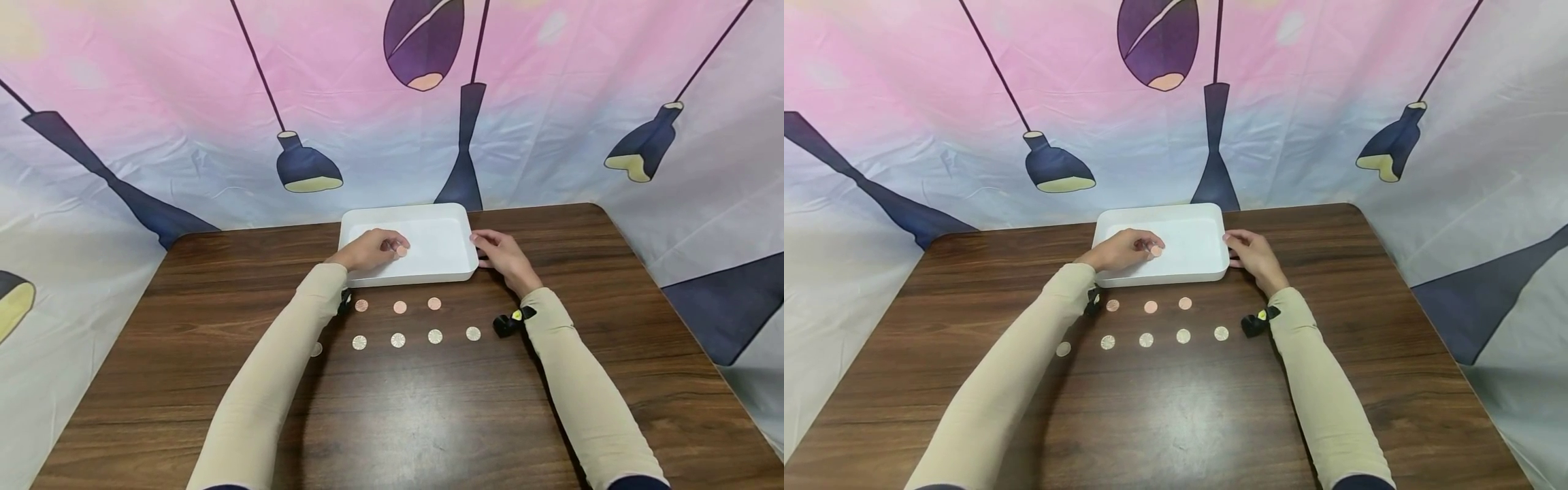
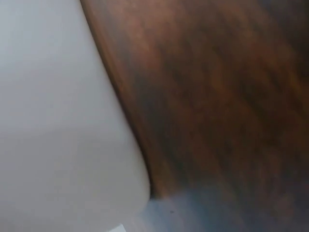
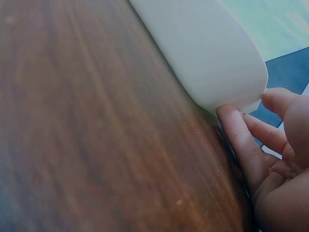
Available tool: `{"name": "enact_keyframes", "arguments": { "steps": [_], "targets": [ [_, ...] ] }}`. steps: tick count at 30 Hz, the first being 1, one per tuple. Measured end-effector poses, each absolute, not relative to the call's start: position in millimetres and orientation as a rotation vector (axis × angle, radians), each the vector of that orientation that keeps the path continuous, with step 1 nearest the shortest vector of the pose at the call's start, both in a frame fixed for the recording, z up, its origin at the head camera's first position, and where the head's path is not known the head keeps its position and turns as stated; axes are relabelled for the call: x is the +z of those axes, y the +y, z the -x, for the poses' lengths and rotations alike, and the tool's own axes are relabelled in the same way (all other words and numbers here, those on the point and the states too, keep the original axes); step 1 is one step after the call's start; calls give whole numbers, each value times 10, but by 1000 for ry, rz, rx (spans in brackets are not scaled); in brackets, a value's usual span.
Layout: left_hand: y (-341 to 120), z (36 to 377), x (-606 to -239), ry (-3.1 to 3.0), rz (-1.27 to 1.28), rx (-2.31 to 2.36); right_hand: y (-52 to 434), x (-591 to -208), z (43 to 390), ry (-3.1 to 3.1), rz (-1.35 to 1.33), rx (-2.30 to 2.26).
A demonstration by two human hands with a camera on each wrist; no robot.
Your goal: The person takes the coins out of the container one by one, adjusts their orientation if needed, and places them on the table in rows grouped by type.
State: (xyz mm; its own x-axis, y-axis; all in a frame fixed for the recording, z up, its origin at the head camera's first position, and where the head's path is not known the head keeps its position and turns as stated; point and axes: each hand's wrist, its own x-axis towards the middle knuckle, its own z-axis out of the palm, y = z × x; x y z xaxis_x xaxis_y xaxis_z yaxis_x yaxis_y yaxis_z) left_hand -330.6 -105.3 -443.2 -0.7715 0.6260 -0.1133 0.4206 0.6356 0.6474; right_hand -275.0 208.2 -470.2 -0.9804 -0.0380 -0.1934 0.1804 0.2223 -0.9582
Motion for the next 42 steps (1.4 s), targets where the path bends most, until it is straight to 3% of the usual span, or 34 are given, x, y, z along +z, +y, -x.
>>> {"name": "enact_keyframes", "arguments": {
  "steps": [14, 27, 42],
  "targets": [
    [-1141, 3231, -4218, 2487, -872, 949, 2091, -4715, 2773, 2304, -140, -1834],
    [-949, 2854, -4021, 2446, -1004, 1001, 2023, -4632, 2775, 2297, -113, -1750],
    [-708, 2709, -4084, 2419, -998, 1041, 1974, -4596, 2765, 2295, -231, -1878]
  ]
}}
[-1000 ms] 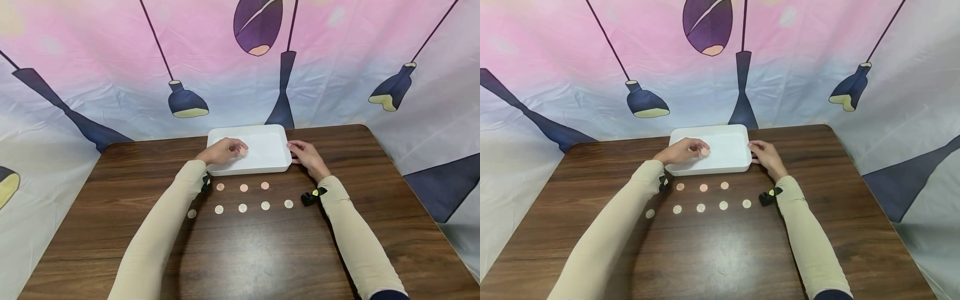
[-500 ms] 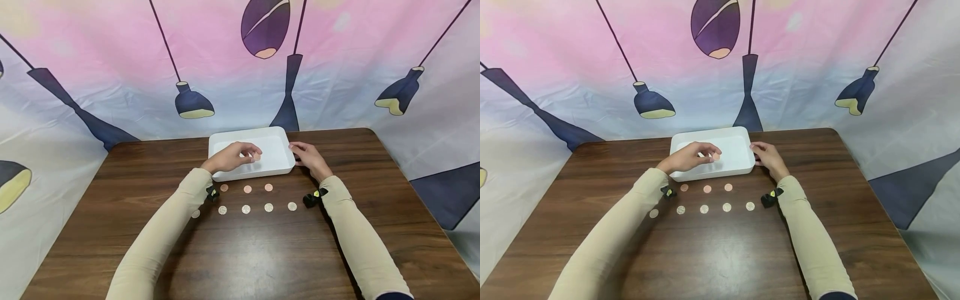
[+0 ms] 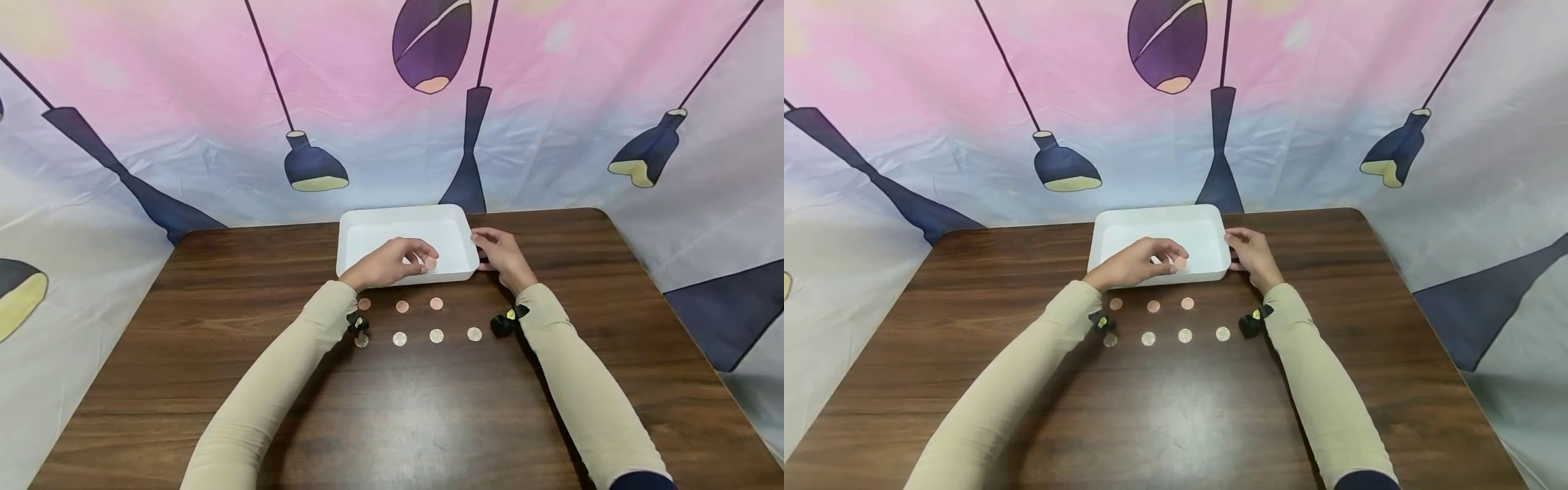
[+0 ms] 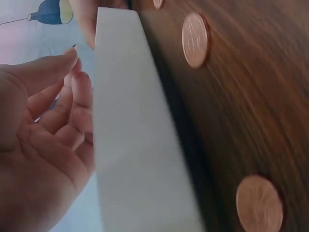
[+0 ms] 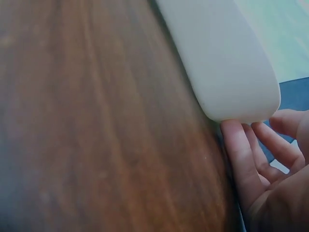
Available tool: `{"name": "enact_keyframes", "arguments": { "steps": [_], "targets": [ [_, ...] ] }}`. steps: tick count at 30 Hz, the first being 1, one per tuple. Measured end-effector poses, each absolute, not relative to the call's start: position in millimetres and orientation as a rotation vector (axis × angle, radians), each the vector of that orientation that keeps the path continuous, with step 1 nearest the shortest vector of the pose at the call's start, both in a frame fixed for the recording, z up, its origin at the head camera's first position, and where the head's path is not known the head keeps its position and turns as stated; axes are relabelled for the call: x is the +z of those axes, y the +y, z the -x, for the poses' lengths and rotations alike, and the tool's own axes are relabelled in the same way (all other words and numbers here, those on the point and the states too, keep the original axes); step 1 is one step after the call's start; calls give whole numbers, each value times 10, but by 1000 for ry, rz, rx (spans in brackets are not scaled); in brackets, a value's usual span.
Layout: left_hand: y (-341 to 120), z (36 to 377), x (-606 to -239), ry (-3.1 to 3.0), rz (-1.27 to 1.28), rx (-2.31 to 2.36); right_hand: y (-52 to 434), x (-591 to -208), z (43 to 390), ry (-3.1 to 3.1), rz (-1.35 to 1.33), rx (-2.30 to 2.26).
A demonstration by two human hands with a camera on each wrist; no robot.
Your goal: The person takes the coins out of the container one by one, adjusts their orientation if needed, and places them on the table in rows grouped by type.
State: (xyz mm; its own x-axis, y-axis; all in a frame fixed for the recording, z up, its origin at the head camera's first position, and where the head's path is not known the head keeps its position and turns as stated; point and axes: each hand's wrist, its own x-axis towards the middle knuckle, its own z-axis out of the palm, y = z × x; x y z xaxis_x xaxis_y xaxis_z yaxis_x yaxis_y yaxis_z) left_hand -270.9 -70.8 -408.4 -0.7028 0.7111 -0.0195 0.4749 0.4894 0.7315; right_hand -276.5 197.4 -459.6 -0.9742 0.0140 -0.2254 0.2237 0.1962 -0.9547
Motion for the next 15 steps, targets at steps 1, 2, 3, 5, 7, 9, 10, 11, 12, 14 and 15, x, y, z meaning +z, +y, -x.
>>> {"name": "enact_keyframes", "arguments": {
  "steps": [1, 2, 3, 5, 7, 9, 10, 11, 12, 14, 15],
  "targets": [
    [-699, 2707, -4080, 2410, -1008, 1048, 1964, -4588, 2769, 2296, -235, -1892],
    [-686, 2703, -4073, 2403, -1021, 1053, 1955, -4580, 2772, 2298, -241, -1902],
    [-674, 2701, -4068, 2395, -1030, 1056, 1946, -4571, 2775, 2303, -246, -1908],
    [-644, 2692, -4058, 2380, -1043, 1057, 1929, -4554, 2773, 2310, -258, -1915],
    [-611, 2675, -4042, 2372, -1055, 1053, 1912, -4538, 2772, 2309, -271, -1923],
    [-572, 2661, -4032, 2358, -1067, 1054, 1897, -4523, 2772, 2311, -276, -1929],
    [-549, 2650, -4026, 2348, -1073, 1055, 1892, -4518, 2771, 2310, -277, -1935],
    [-526, 2639, -4022, 2336, -1081, 1053, 1887, -4514, 2772, 2311, -277, -1938],
    [-501, 2629, -4022, 2324, -1085, 1049, 1884, -4512, 2774, 2312, -276, -1941],
    [-446, 2613, -4034, 2296, -1082, 1042, 1881, -4514, 2778, 2312, -277, -1945],
    [-417, 2604, -4044, 2287, -1077, 1033, 1882, -4516, 2779, 2313, -276, -1944]
  ]
}}
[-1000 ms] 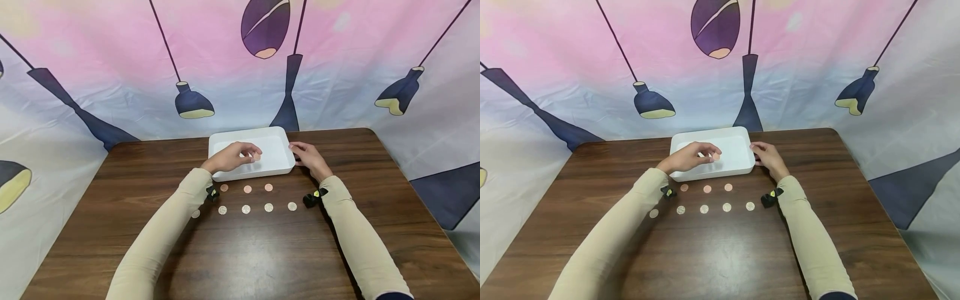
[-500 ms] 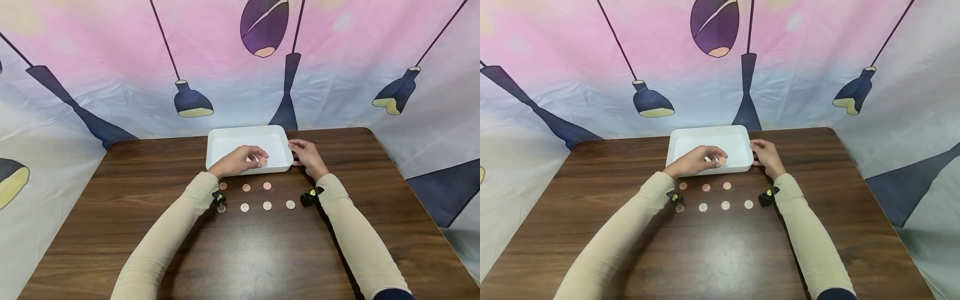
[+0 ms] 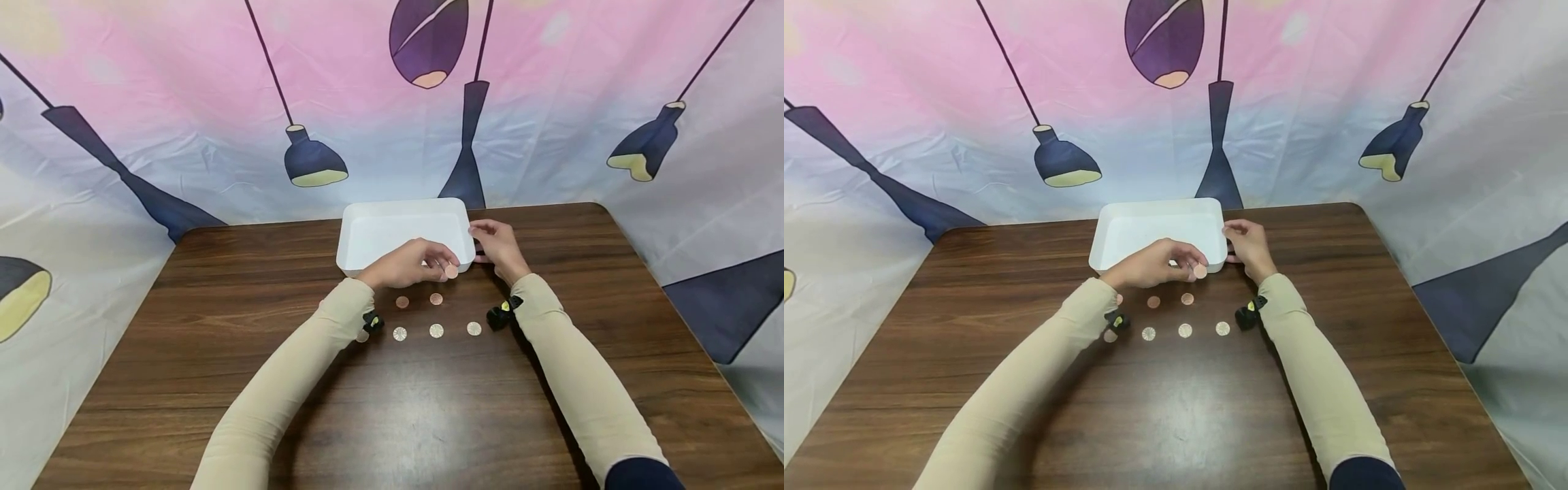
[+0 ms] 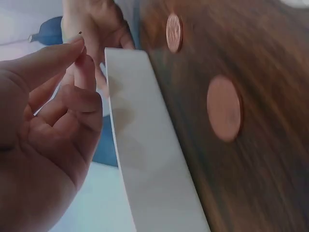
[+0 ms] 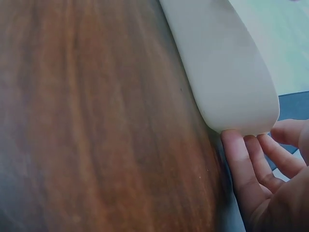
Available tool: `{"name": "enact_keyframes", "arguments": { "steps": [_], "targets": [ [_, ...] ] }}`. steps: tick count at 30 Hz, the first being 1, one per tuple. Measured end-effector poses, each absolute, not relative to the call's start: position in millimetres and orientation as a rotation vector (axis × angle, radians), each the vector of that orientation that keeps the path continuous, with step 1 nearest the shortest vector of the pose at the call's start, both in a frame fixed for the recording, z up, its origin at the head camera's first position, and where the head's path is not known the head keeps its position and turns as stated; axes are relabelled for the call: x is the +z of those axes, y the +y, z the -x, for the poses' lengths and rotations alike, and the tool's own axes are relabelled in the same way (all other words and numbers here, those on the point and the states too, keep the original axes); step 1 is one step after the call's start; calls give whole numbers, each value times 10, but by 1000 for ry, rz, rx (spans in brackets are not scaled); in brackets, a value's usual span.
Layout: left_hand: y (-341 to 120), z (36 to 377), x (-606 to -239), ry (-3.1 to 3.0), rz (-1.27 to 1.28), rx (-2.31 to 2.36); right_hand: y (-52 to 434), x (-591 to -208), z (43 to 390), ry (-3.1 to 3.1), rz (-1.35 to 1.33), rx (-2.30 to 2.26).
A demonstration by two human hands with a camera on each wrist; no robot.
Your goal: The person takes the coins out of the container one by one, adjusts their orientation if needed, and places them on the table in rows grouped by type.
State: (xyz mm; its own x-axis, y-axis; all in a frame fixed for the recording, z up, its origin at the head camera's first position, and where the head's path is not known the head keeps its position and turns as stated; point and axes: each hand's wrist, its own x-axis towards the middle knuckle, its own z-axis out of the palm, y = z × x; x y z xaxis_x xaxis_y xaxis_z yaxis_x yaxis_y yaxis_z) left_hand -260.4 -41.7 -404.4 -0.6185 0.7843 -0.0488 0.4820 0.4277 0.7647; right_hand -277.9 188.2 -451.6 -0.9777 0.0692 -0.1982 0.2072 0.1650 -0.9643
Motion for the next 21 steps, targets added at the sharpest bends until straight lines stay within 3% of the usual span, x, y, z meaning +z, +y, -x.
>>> {"name": "enact_keyframes", "arguments": {
  "steps": [21],
  "targets": [
    [21, 2433, -4326, 2345, -1058, 773, 1871, -4505, 2808, 2324, -285, -1931]
  ]
}}
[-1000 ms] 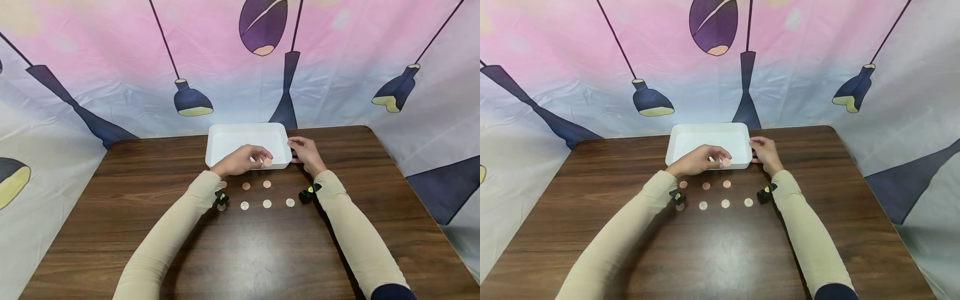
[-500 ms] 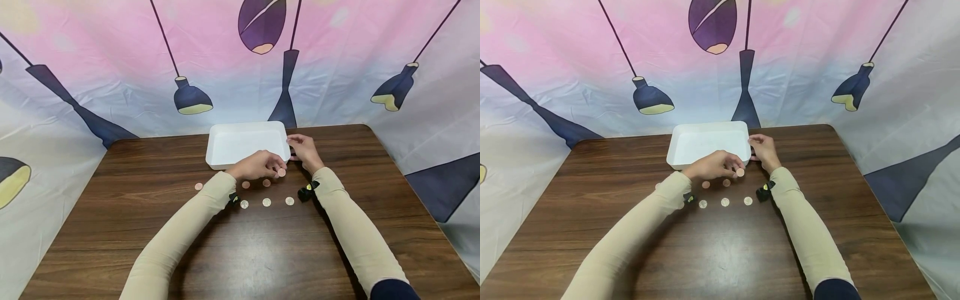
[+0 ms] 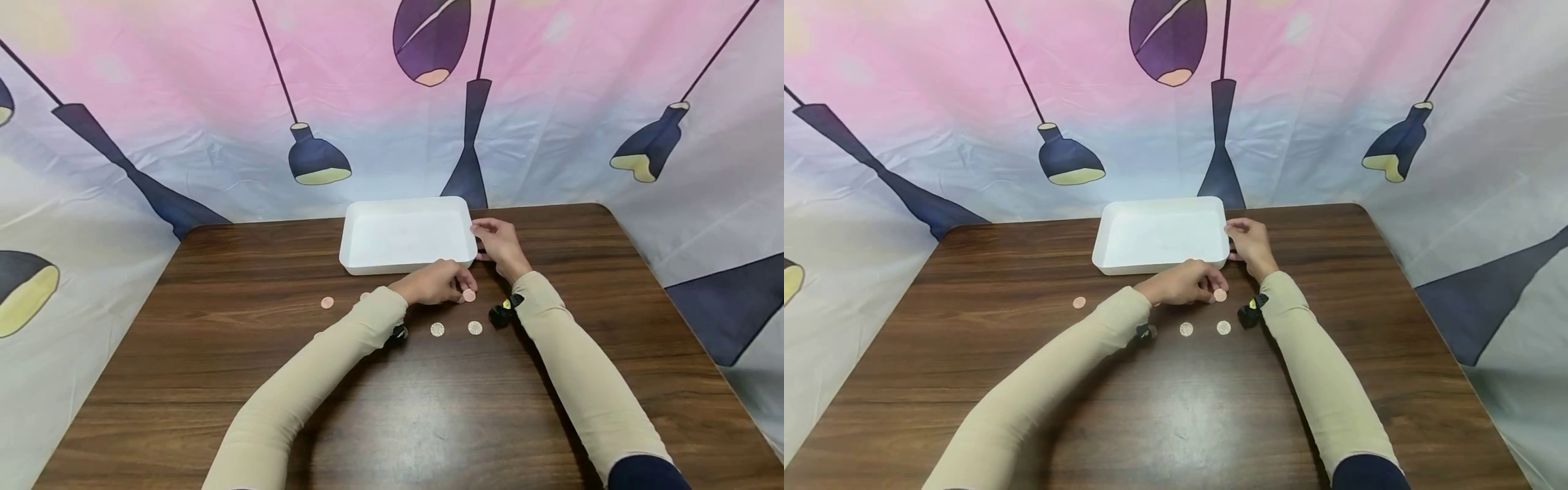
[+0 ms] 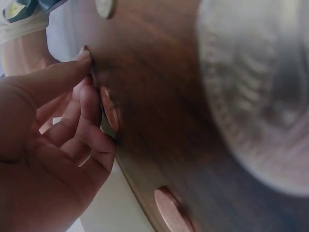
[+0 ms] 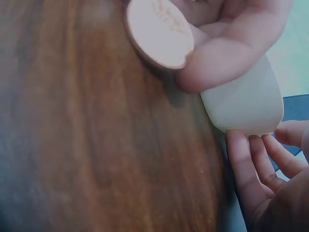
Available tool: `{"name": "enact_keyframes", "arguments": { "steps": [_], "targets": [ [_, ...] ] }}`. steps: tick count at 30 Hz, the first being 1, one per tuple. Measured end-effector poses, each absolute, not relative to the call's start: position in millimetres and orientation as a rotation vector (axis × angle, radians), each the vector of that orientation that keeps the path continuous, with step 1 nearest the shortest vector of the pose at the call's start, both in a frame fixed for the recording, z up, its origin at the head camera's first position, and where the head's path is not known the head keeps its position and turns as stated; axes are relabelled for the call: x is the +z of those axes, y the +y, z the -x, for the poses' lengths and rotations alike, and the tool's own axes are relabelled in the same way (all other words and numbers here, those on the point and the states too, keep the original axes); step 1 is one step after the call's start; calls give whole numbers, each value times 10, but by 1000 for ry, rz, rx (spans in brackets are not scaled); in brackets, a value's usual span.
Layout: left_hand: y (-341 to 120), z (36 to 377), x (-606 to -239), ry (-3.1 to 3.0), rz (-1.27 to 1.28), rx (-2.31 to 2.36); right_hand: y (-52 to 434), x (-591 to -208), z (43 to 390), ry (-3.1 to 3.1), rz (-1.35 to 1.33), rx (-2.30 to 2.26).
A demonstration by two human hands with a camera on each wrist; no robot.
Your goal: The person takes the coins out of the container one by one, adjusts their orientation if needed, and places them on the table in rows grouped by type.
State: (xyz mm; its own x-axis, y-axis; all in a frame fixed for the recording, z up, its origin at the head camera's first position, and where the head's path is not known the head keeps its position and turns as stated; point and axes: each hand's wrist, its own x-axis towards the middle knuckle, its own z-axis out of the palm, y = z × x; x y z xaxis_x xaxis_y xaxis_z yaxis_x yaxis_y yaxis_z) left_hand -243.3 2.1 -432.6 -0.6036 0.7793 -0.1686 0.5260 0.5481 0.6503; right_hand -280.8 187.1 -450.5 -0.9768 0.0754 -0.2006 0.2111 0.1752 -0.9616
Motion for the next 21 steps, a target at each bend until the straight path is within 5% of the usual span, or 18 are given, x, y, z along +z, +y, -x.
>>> {"name": "enact_keyframes", "arguments": {
  "steps": [21],
  "targets": [
    [97, 2299, -4353, 2579, -868, 700, 1921, -4562, 2828, 2344, -278, -1905]
  ]
}}
